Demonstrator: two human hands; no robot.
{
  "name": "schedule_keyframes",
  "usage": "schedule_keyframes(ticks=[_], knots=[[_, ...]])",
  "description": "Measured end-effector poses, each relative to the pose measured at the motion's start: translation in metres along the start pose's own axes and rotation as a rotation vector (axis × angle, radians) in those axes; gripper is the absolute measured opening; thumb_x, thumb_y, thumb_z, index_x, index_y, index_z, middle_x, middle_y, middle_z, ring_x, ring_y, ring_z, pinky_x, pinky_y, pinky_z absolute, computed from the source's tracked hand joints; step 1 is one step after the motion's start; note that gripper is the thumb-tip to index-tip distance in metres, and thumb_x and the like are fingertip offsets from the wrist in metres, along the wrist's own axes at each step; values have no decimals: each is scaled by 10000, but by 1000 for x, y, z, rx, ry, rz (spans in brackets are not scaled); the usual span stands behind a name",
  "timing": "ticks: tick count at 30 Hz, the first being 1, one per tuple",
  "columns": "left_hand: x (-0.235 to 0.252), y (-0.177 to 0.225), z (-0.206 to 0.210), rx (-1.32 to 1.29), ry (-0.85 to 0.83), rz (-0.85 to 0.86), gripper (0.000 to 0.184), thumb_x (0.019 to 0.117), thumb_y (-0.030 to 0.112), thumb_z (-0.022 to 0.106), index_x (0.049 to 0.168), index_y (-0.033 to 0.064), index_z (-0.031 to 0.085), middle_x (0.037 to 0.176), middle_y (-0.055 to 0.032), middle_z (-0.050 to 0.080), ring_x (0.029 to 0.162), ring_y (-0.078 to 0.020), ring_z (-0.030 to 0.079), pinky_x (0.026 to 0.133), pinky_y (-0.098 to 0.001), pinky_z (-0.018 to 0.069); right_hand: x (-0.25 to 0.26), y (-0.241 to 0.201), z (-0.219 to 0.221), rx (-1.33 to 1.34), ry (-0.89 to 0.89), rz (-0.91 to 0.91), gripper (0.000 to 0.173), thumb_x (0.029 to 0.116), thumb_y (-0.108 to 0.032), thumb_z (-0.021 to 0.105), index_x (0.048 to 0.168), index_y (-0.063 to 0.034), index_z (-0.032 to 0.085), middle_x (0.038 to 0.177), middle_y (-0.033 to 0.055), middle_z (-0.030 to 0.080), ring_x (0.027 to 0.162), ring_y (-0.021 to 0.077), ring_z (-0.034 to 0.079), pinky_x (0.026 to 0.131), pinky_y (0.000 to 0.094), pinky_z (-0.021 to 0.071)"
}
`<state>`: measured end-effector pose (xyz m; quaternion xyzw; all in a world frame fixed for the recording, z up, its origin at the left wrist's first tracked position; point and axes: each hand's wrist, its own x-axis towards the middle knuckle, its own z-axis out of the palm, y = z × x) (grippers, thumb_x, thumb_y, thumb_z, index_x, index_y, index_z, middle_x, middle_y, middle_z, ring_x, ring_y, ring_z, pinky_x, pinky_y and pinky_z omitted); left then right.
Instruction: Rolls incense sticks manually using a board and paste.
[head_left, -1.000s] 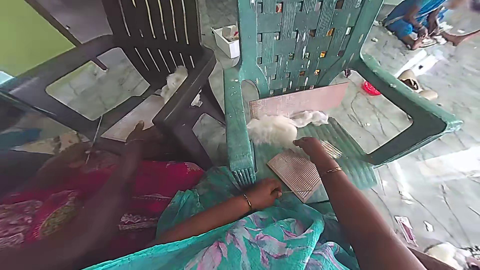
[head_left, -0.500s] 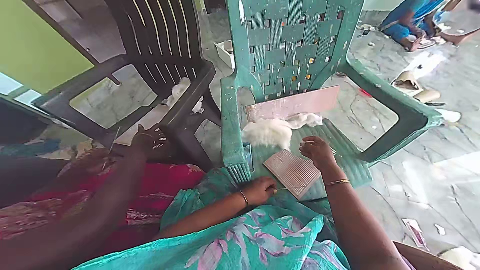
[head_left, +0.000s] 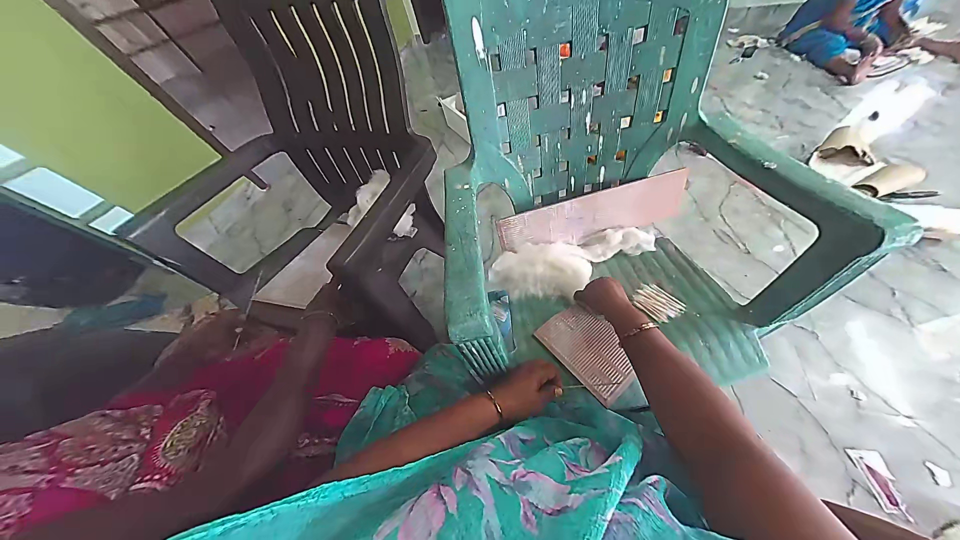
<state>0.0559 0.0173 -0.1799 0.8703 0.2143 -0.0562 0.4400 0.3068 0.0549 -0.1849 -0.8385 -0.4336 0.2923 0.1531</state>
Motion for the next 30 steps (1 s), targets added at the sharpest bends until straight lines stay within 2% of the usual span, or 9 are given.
schedule_keyframes(ticks=[2, 5, 6, 10, 13, 16, 19, 23, 30], knots=[[0, 0, 0, 4, -3, 3, 297, 1066, 134, 519, 1188, -101, 653, 1223, -272, 638, 1182, -362, 609, 1075, -457, 456, -7, 8, -4, 210, 59, -45, 380, 969, -322, 685, 893, 50, 699, 927, 258, 674, 876, 408, 630, 772, 624, 468], [0, 3, 0, 13, -5, -7, 301, 1067, 138, 519, 1196, -100, 653, 1244, -272, 636, 1211, -366, 599, 1096, -466, 441, -26, 22, -17, 689, 44, -65, 229, 1033, -244, 602, 1007, -27, 673, 824, 41, 615, 696, 114, 525, 652, 323, 442], [1, 2, 0, 14, 5, -3, 298, 1064, 138, 521, 1190, -96, 657, 1242, -268, 639, 1210, -362, 600, 1097, -464, 441, -33, 25, -20, 889, 21, -59, 172, 1041, -203, 575, 983, -58, 647, 781, -7, 603, 666, 71, 535, 627, 265, 452], [1, 2, 1, 13, 16, -22, 304, 1070, 157, 520, 1202, -82, 653, 1245, -258, 634, 1195, -351, 603, 1085, -463, 447, -67, 34, -32, 1325, -26, -109, 216, 1078, -124, 464, 898, -123, 585, 738, -22, 621, 654, 86, 602, 619, 250, 512], [0, 2, 2, -51, 46, -54, 309, 1074, 165, 512, 1212, -79, 641, 1227, -251, 630, 1137, -330, 615, 1040, -456, 468, -88, 41, -34, 1320, -60, -254, 227, 1051, -44, 444, 894, -108, 594, 770, -6, 669, 692, 90, 644, 644, 243, 536], [-3, 1, 7, -207, 149, -97, 305, 1073, 171, 515, 1227, -73, 614, 1140, -202, 650, 969, -221, 632, 906, -382, 521, -107, 45, -30, 1229, -45, -327, 148, 981, 50, 512, 953, -53, 614, 818, 17, 673, 730, 105, 646, 687, 263, 548], [-7, 12, 9, -401, 284, -111, 264, 1043, 148, 569, 1205, -60, 581, 1045, -107, 623, 854, -97, 572, 786, -267, 492, -124, 45, -24, 1097, 35, -348, 166, 971, 71, 542, 1086, 5, 640, 917, 62, 692, 783, 122, 666, 721, 280, 566], [-3, 31, 7, -672, 489, -92, 154, 993, 98, 636, 1098, 4, 577, 864, 7, 562, 655, -27, 489, 598, -187, 420, -141, 39, -17, 850, 170, -395, 291, 964, 30, 612, 1254, 12, 617, 976, 95, 725, 791, 117, 675, 746, 304, 560], [10, 70, -13, -734, 659, -43, 165, 966, 83, 694, 1096, 13, 620, 911, -4, 620, 676, -24, 513, 613, -181, 431, -153, 31, -8, 803, 247, -567, 360, 897, -26, 741, 1237, -1, 626, 911, 55, 731, 784, 94, 696, 753, 283, 593]])
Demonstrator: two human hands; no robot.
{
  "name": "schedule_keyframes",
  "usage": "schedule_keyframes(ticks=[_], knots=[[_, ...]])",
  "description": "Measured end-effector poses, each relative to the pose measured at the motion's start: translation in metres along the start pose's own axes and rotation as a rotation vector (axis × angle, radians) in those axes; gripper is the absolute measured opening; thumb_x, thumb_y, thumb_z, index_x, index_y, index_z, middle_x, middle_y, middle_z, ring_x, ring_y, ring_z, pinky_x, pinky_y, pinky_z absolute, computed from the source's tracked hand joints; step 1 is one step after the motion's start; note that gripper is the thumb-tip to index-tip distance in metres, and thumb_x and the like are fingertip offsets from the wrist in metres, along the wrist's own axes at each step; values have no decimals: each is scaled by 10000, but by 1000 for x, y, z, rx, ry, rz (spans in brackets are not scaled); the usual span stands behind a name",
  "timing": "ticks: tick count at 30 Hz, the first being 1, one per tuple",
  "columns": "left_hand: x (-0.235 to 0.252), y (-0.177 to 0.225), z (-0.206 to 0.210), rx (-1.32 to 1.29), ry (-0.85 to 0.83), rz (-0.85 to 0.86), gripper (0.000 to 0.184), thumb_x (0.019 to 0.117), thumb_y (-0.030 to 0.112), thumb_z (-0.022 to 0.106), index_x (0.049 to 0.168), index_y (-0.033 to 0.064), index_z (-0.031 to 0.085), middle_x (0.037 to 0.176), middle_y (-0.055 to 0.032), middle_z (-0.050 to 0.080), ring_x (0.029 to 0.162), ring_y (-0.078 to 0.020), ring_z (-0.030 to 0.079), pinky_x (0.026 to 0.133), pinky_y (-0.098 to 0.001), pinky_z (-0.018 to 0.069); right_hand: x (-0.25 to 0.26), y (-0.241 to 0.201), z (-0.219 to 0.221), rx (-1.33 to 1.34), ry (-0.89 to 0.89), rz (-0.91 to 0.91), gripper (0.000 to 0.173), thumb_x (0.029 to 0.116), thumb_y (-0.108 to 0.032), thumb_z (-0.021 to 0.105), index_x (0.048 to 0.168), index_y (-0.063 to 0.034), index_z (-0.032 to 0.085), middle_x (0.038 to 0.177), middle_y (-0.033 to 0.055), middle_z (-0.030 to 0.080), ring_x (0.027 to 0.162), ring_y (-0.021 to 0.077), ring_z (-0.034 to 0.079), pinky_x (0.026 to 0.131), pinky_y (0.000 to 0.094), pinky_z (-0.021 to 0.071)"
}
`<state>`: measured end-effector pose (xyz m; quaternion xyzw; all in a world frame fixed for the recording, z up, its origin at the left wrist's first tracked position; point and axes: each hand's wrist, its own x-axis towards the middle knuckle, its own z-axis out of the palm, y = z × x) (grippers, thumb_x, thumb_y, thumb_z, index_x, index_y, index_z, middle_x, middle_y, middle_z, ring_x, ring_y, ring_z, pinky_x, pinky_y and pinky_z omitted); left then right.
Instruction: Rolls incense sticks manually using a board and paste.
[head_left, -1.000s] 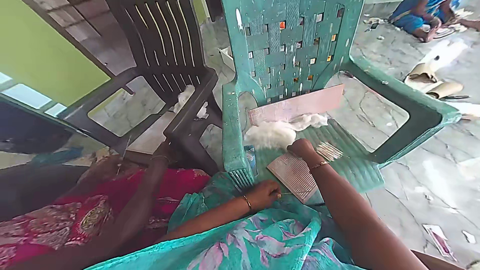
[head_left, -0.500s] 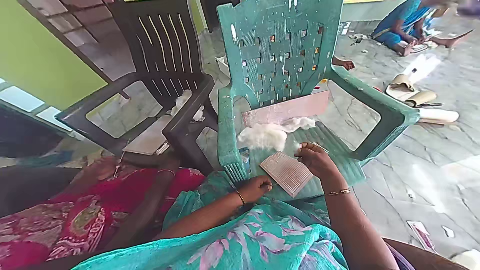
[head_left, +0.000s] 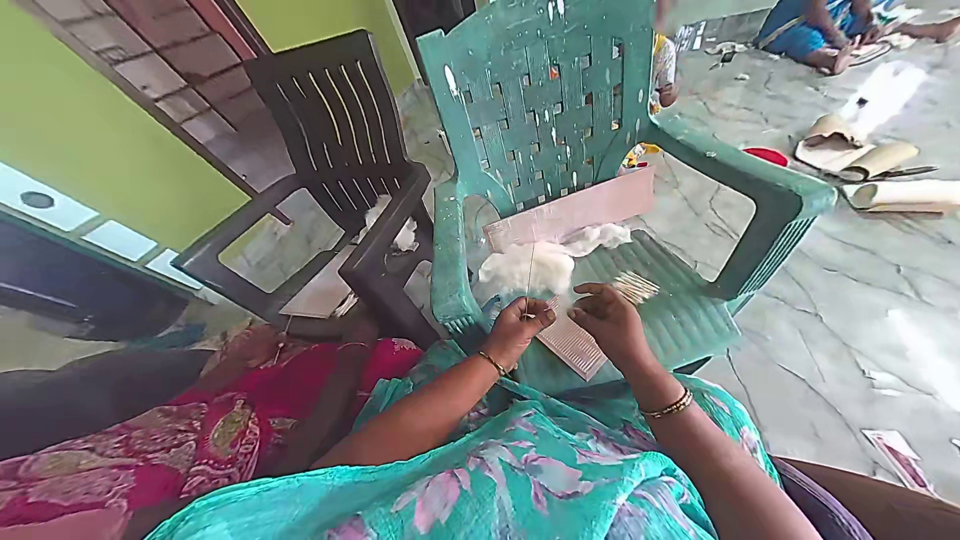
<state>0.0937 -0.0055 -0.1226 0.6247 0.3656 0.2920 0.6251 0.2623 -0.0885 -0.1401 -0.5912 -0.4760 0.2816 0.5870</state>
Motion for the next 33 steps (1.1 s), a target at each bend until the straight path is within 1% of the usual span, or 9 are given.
schedule_keyframes(ticks=[4, 9, 12, 14, 17, 20, 24, 29, 33], knots=[[8, 3, 10, 2, -30, 21, 50, 984, 55, 661, 1000, 19, 630, 791, 16, 594, 629, -25, 502, 600, -182, 435, -2, 3, 2, 34, -32, -24, 340, 930, -20, 702, 1261, -6, 628, 946, 56, 757, 806, 80, 715, 780, 272, 596], [14, 4, 19, 41, 6, -12, 70, 1002, 46, 631, 938, 18, 622, 733, 14, 571, 599, -34, 492, 587, -189, 429, 1, 13, -7, 128, 73, -29, 290, 939, 22, 652, 1228, 19, 620, 957, 58, 754, 782, 83, 706, 757, 276, 592], [16, 3, 20, 93, 39, -30, 66, 979, 46, 670, 936, 17, 630, 735, 9, 588, 600, -36, 498, 579, -190, 425, 2, 16, -13, 216, 178, 8, 285, 921, 39, 661, 1202, 22, 618, 993, 82, 705, 787, 115, 693, 751, 300, 599], [18, 3, 20, 176, 64, -64, 87, 964, 60, 700, 969, -3, 640, 777, -14, 601, 636, -55, 518, 615, -211, 450, 1, 15, -15, 315, 195, -27, 296, 905, 39, 667, 1193, -1, 612, 938, 42, 682, 773, 110, 688, 743, 297, 609], [19, 5, 22, 252, 71, -110, 128, 950, 71, 721, 1001, -9, 636, 810, -27, 598, 656, -65, 513, 630, -226, 451, -1, 13, -14, 412, 70, -86, 340, 881, 50, 663, 1203, -40, 602, 885, -12, 719, 767, 78, 689, 747, 278, 601], [16, 11, 26, 257, 15, -116, 75, 976, 46, 671, 1017, -16, 662, 806, -22, 617, 660, -54, 525, 642, -220, 458, -1, 14, -8, 272, 12, -46, 311, 874, 72, 696, 1170, -2, 635, 903, 26, 739, 768, 70, 695, 741, 262, 594], [14, 14, 30, 240, -60, -101, 74, 1002, 52, 632, 1003, -5, 679, 745, 11, 578, 602, -36, 464, 588, -197, 405, 1, 15, -7, 108, 4, 56, 248, 918, -6, 714, 1164, -11, 682, 1095, 93, 718, 771, 99, 686, 761, 299, 596], [12, 16, 28, 218, -53, -91, 143, 1038, 64, 557, 977, -1, 669, 728, 16, 554, 589, -31, 458, 577, -186, 393, -1, 12, -11, -17, 3, 44, 69, 946, -55, 702, 992, -8, 723, 993, 106, 675, 785, 136, 642, 757, 321, 562], [9, 15, 28, 150, -65, -116, 226, 1094, 216, 499, 997, 34, 591, 766, 16, 534, 577, -27, 452, 567, -178, 402, -1, 12, -7, -40, 22, 41, 133, 1002, -96, 627, 1064, 11, 675, 949, 126, 658, 763, 176, 650, 746, 365, 569]])
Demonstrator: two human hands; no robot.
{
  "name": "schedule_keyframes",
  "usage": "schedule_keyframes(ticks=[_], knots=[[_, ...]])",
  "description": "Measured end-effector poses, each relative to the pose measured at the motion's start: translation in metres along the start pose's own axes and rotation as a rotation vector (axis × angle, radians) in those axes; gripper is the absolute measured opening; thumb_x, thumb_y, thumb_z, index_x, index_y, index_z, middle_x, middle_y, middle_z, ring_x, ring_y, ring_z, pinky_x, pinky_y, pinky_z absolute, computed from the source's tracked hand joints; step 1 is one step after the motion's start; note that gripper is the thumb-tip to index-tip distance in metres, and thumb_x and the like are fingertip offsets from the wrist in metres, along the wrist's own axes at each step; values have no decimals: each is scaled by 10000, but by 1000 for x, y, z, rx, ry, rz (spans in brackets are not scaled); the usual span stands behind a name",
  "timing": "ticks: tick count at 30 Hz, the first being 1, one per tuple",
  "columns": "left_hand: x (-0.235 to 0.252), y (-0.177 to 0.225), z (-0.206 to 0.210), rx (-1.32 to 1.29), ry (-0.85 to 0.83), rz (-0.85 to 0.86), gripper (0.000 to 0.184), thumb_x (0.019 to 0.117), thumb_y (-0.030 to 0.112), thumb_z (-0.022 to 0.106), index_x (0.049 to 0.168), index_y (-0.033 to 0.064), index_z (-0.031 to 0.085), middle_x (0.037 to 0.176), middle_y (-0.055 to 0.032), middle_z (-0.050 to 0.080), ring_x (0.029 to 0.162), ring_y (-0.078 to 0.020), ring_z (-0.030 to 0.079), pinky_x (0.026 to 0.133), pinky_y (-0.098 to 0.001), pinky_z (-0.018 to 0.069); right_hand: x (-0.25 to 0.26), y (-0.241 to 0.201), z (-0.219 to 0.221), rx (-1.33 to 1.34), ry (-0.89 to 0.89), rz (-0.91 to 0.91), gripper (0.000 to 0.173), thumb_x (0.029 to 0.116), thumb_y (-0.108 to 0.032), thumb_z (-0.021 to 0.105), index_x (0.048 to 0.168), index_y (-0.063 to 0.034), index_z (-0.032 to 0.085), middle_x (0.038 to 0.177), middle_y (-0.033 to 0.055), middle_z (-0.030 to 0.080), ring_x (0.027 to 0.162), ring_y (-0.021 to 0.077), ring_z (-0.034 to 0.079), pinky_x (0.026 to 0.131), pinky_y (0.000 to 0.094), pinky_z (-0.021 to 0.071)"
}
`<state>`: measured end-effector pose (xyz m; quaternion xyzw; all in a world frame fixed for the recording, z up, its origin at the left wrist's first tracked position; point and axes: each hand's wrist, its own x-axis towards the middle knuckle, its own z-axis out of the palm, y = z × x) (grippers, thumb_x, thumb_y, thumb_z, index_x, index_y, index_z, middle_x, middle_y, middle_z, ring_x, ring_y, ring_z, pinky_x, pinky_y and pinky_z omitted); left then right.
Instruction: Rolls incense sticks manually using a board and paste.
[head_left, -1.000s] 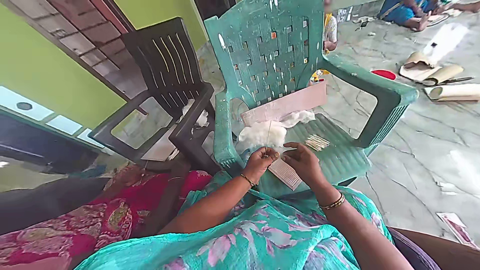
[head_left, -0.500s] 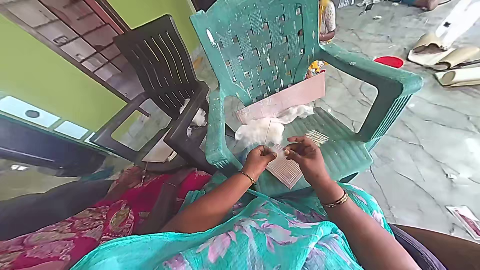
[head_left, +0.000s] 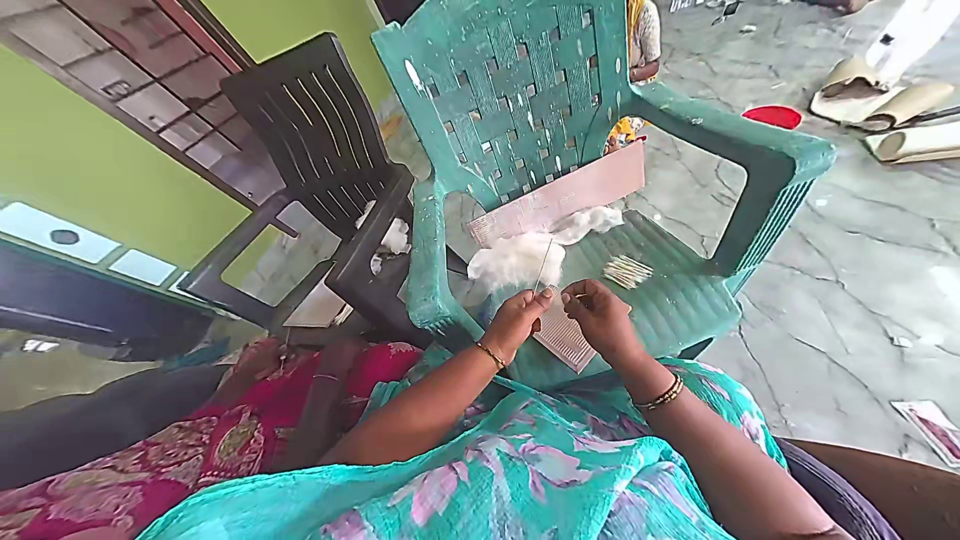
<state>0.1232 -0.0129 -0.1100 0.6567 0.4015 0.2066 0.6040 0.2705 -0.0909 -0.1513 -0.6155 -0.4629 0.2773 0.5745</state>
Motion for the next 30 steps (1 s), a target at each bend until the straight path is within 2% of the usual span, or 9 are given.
schedule_keyframes(ticks=[4, 10, 12, 14, 17, 18, 20, 25, 30], knots=[[-1, -3, 1, -41, -10, 22, 94, 1022, 121, 623, 1031, 28, 624, 798, 3, 584, 602, -33, 483, 573, -179, 416, -1, 1, 5, 27, -8, -3, 139, 1007, -86, 604, 1068, 27, 655, 972, 142, 659, 792, 186, 667, 759, 367, 577], [-1, -1, -1, 23, 60, 38, 93, 1028, 83, 606, 1015, 3, 652, 792, -5, 623, 623, -35, 515, 593, -184, 431, 0, -1, 0, 125, 16, 53, 123, 1025, -75, 587, 1088, 19, 638, 956, 101, 677, 788, 137, 673, 759, 323, 576], [-1, 0, -2, 39, 55, 37, 96, 1025, 88, 615, 1006, 3, 655, 792, -7, 623, 623, -39, 513, 594, -187, 431, 0, 0, 0, 206, -18, 58, 157, 1019, -68, 591, 1161, -6, 616, 1060, 94, 678, 834, 135, 682, 776, 318, 583], [-1, 0, -3, 59, 46, 42, 95, 1021, 87, 624, 995, 3, 660, 790, -8, 620, 626, -39, 517, 597, -186, 435, 1, 1, -2, 236, -77, 46, 286, 994, -54, 625, 1272, -18, 570, 1122, 100, 676, 884, 146, 690, 800, 329, 586], [-2, 1, -5, 112, 36, 39, 92, 1008, 91, 646, 975, 10, 672, 788, -4, 620, 637, -36, 526, 610, -186, 446, 2, 2, -1, 212, -54, 35, 316, 951, 0, 662, 1253, 6, 570, 922, 79, 696, 774, 125, 676, 741, 310, 579], [-2, 1, -6, 120, 37, 34, 89, 1005, 91, 652, 975, 10, 674, 785, -4, 619, 635, -37, 523, 608, -188, 444, 2, 2, -2, 209, -35, 39, 300, 950, 8, 659, 1236, 9, 572, 900, 73, 693, 757, 121, 671, 730, 304, 578], [-2, 0, -7, 122, 35, 33, 86, 1004, 93, 655, 981, 11, 674, 779, 1, 612, 632, -36, 515, 605, -187, 438, 2, 0, -5, 207, -12, 51, 289, 956, 13, 652, 1233, 6, 571, 899, 70, 689, 752, 115, 668, 725, 299, 577], [-1, -2, -8, 107, 15, 35, 82, 1012, 86, 638, 1006, 10, 668, 787, -1, 593, 632, -39, 499, 601, -189, 428, 3, 1, -5, 229, -74, 76, 377, 959, -6, 655, 1320, -19, 545, 941, 78, 703, 784, 129, 680, 743, 312, 579], [0, -4, -8, 116, 28, 13, 89, 1019, 95, 630, 1015, 10, 658, 806, -9, 589, 657, -48, 514, 622, -196, 443, 4, 3, -6, 236, 5, 86, 344, 931, 13, 690, 1255, -5, 577, 903, 69, 703, 749, 117, 667, 711, 295, 569]])
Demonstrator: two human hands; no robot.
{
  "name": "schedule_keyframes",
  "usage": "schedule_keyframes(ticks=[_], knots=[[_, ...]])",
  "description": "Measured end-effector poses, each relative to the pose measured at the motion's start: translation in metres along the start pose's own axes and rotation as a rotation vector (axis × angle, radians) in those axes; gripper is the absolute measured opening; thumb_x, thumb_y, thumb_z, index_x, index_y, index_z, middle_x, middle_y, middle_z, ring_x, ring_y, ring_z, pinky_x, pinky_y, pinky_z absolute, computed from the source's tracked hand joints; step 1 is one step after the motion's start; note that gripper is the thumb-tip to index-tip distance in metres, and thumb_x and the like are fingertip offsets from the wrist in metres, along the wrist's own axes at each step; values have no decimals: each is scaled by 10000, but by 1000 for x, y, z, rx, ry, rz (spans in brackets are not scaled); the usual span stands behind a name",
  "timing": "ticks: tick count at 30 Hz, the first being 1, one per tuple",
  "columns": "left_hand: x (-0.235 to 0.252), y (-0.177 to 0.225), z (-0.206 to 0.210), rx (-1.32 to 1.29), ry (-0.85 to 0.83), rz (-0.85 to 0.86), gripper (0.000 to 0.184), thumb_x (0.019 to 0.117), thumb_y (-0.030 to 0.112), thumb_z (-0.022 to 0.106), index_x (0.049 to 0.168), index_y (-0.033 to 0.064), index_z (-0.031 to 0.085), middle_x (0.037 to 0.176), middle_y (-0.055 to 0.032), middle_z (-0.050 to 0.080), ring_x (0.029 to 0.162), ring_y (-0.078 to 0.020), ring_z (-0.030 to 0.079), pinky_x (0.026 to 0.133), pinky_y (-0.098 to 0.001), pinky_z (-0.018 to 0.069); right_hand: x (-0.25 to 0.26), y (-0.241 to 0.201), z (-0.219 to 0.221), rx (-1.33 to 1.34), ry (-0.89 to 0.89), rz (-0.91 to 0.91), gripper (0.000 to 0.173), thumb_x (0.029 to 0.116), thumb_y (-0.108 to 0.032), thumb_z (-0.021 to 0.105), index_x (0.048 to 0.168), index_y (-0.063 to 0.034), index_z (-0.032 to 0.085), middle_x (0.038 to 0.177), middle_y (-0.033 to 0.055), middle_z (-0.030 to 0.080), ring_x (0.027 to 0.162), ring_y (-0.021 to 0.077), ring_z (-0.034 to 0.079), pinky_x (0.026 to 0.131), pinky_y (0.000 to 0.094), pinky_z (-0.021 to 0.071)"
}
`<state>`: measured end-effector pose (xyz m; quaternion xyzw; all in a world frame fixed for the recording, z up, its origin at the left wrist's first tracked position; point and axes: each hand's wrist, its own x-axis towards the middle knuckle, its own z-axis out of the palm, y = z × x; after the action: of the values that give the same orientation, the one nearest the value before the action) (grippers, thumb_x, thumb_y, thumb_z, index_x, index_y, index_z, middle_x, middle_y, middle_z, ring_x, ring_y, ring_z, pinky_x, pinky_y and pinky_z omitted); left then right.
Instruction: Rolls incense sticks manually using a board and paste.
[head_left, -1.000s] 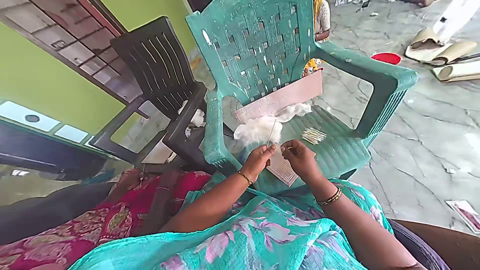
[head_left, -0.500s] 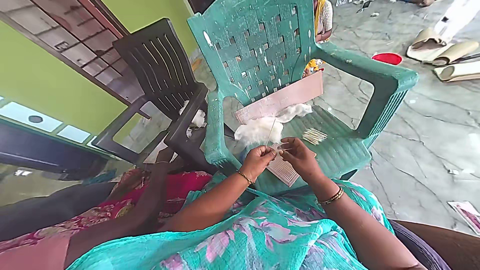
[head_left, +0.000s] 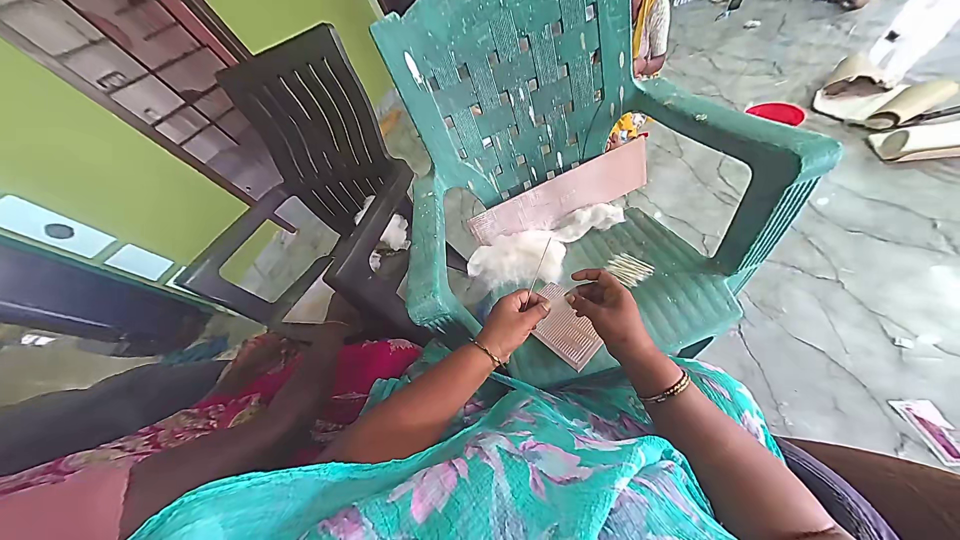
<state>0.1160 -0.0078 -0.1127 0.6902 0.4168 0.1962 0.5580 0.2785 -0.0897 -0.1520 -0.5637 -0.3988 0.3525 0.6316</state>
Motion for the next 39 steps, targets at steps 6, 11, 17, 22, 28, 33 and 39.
schedule_keyframes(ticks=[6, 11, 17, 22, 28, 33, 39], knots=[[1, -3, 3, -120, -42, 13, 193, 1002, 105, 658, 1164, 2, 648, 837, -4, 607, 638, -32, 493, 595, -183, 419, 0, 2, 2, 117, -29, 61, 399, 901, 65, 689, 1270, -2, 551, 891, 75, 706, 743, 139, 696, 716, 311, 604], [6, -6, 6, -64, -22, 0, 98, 1003, 98, 661, 1024, 2, 660, 788, -5, 594, 642, -39, 497, 616, -195, 433, 0, 1, 4, 147, -32, 100, 382, 908, 69, 683, 1262, 5, 554, 889, 85, 725, 738, 139, 712, 713, 301, 609], [8, -10, 6, -47, 20, 18, 107, 999, 105, 668, 1019, -1, 674, 747, 4, 586, 611, -39, 486, 595, -198, 423, 3, 3, 0, 126, -55, 119, 430, 917, 52, 686, 1315, -17, 537, 929, 81, 731, 769, 138, 707, 737, 304, 599], [7, -10, 7, -70, 18, 6, 93, 997, 91, 667, 1007, -1, 669, 745, 6, 584, 602, -33, 480, 585, -187, 418, 3, 1, 1, 66, -22, 101, 398, 915, 62, 676, 1287, -11, 554, 885, 75, 716, 725, 118, 685, 709, 290, 585], [7, -11, 8, -76, 5, -18, 110, 1000, 109, 668, 1031, 3, 666, 757, 3, 582, 614, -38, 489, 593, -193, 425, 4, 4, 1, 45, -76, 99, 462, 926, 41, 675, 1356, -12, 516, 924, 96, 716, 766, 144, 700, 738, 316, 597], [6, -16, 7, -106, 3, -26, 120, 1033, 109, 608, 1087, 4, 631, 827, -15, 612, 623, -40, 497, 592, -192, 424, 6, 6, 2, -23, -31, 104, 415, 929, 36, 677, 1320, -11, 546, 899, 95, 709, 736, 143, 688, 712, 317, 588], [8, -27, 5, -19, 45, -104, 130, 1033, 113, 618, 1046, -11, 656, 845, -32, 630, 656, -51, 533, 628, -205, 463, 10, 16, 1, -224, -15, 121, 395, 947, -21, 699, 1317, -16, 561, 924, 102, 737, 750, 166, 706, 729, 358, 592]])
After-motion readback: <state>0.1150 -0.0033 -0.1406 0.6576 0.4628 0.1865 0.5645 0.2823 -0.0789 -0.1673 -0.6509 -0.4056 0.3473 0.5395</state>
